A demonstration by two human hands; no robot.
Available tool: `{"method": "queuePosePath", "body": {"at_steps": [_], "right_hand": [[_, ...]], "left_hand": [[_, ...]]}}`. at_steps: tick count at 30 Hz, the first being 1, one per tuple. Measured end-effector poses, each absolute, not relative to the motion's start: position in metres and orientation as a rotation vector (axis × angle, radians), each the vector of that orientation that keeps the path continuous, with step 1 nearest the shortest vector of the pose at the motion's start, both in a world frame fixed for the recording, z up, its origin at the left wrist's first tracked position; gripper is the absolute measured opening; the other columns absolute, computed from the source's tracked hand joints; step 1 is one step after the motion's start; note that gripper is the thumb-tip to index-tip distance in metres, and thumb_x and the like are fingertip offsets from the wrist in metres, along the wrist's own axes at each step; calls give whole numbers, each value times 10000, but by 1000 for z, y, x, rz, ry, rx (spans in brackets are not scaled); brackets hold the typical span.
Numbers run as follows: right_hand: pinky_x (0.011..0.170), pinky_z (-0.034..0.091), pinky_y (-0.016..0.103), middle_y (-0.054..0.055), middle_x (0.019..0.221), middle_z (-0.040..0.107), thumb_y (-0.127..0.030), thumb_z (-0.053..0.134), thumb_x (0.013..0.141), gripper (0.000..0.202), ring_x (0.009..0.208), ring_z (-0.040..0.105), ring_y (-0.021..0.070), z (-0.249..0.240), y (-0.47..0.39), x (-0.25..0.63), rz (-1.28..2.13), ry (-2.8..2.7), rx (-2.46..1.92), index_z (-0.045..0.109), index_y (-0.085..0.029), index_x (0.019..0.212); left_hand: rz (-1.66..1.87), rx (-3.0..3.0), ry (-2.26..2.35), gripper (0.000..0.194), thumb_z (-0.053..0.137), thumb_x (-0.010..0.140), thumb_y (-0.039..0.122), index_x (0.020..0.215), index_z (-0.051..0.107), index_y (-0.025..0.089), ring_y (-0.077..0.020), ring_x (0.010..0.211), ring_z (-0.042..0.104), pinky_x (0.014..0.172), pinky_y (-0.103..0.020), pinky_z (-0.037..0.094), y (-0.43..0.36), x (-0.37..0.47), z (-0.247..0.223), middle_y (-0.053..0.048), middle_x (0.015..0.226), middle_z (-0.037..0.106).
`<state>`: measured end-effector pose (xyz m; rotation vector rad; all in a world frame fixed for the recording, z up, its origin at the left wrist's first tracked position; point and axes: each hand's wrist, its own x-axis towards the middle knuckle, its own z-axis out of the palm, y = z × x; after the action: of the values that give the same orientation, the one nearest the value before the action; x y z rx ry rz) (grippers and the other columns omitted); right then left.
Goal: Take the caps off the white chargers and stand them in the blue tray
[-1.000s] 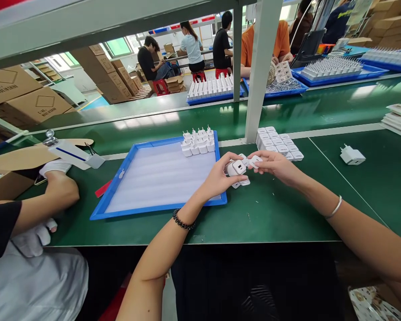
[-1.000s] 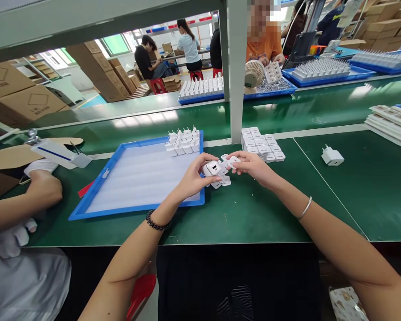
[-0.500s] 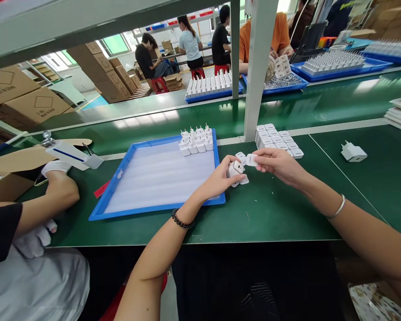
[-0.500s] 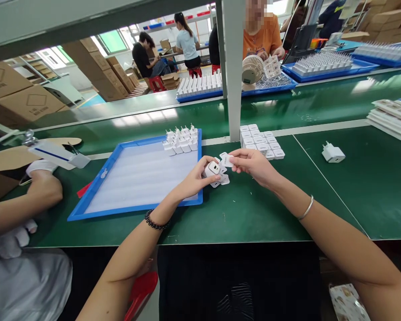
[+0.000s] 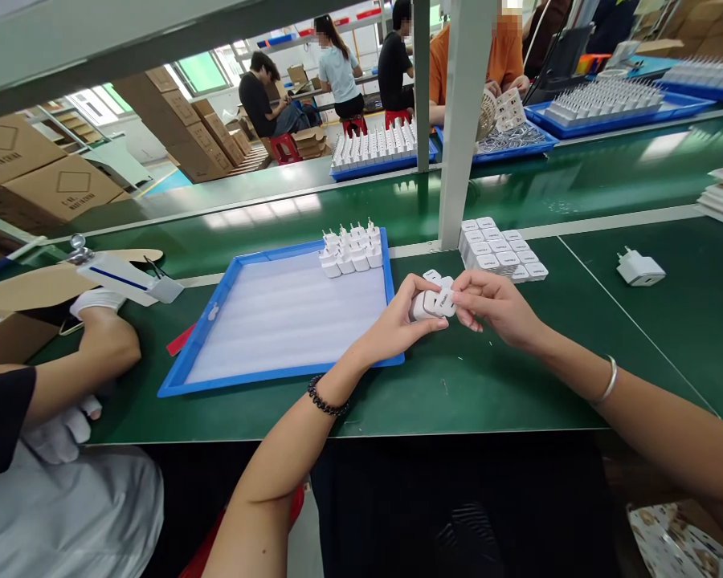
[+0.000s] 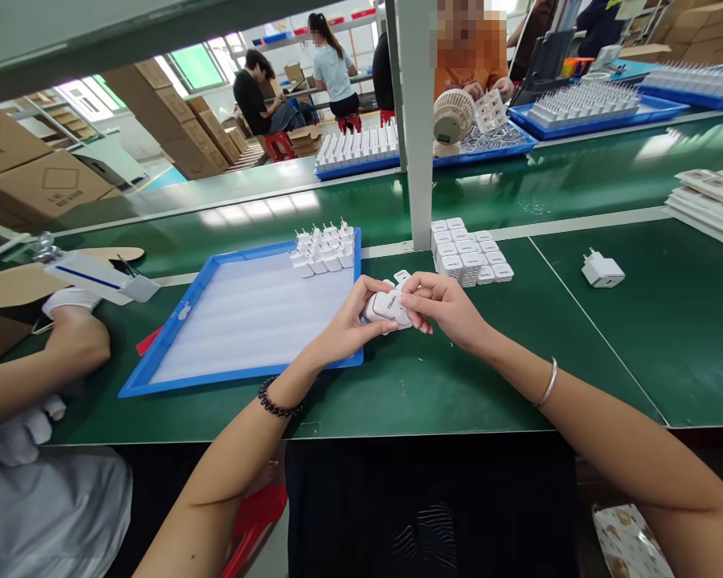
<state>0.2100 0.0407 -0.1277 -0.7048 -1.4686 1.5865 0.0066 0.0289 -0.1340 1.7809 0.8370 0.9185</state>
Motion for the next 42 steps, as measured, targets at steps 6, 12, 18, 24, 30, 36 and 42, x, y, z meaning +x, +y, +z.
{"method": "queuePosePath", "body": {"at_steps": [6, 12, 18, 24, 30, 36, 42], "right_hand": [[418, 361, 213, -20, 528, 610, -471, 763, 826, 345, 430, 504, 91, -129, 40, 208, 1659, -1474, -662, 592, -177, 768], [427, 355, 214, -23, 525, 606, -474, 758, 831, 343, 435, 495, 88, -130, 38, 208, 1686, -1469, -652, 589, -182, 773], [447, 368, 228, -22, 518, 604, -500, 755, 828, 351, 443, 496, 95, -129, 35, 206, 1633, -1478, -680, 600, -190, 770], [471, 390, 241, -21, 535, 611, -483, 733, 861, 317, 458, 508, 103, -130, 32, 205, 1557, -1495, -710, 607, -200, 789], [485, 425, 248, -33, 535, 580, -449, 720, 884, 250, 491, 530, 113, -130, 24, 203, 1331, -1538, -731, 640, -212, 874], [486, 448, 259, -32, 536, 580, -447, 708, 891, 246, 489, 539, 119, -130, 20, 202, 1235, -1547, -753, 645, -210, 905], [478, 456, 234, -41, 521, 585, -388, 715, 895, 203, 485, 538, 108, -129, 21, 201, 1260, -1531, -706, 640, -201, 918]], "left_hand": [[894, 1733, 792, 510, 745, 811, 521, 1084, 432, 225, -160, 919, 537, 803, -285, 462, 24, 10, -132, -33, 1048, 499], [912, 1740, 773, 488, 742, 817, 514, 1071, 447, 221, -155, 900, 529, 800, -285, 457, 21, 12, -128, -27, 1026, 488], [923, 1748, 795, 495, 735, 817, 534, 1075, 448, 224, -167, 916, 544, 798, -295, 464, 19, 12, -130, -38, 1057, 505], [937, 1698, 717, 438, 736, 850, 428, 1075, 416, 230, -167, 917, 585, 800, -300, 478, 18, 14, -129, -35, 1035, 563], [949, 1691, 750, 456, 731, 843, 475, 1077, 423, 233, -184, 967, 597, 827, -315, 494, 17, 16, -129, -51, 1094, 563], [969, 1677, 784, 476, 745, 825, 489, 1072, 432, 230, -176, 960, 578, 806, -299, 488, 16, 17, -131, -52, 1121, 539], [985, 1663, 723, 435, 747, 842, 415, 1075, 434, 223, -158, 929, 590, 771, -273, 480, 16, 17, -132, -39, 1085, 551]]}}
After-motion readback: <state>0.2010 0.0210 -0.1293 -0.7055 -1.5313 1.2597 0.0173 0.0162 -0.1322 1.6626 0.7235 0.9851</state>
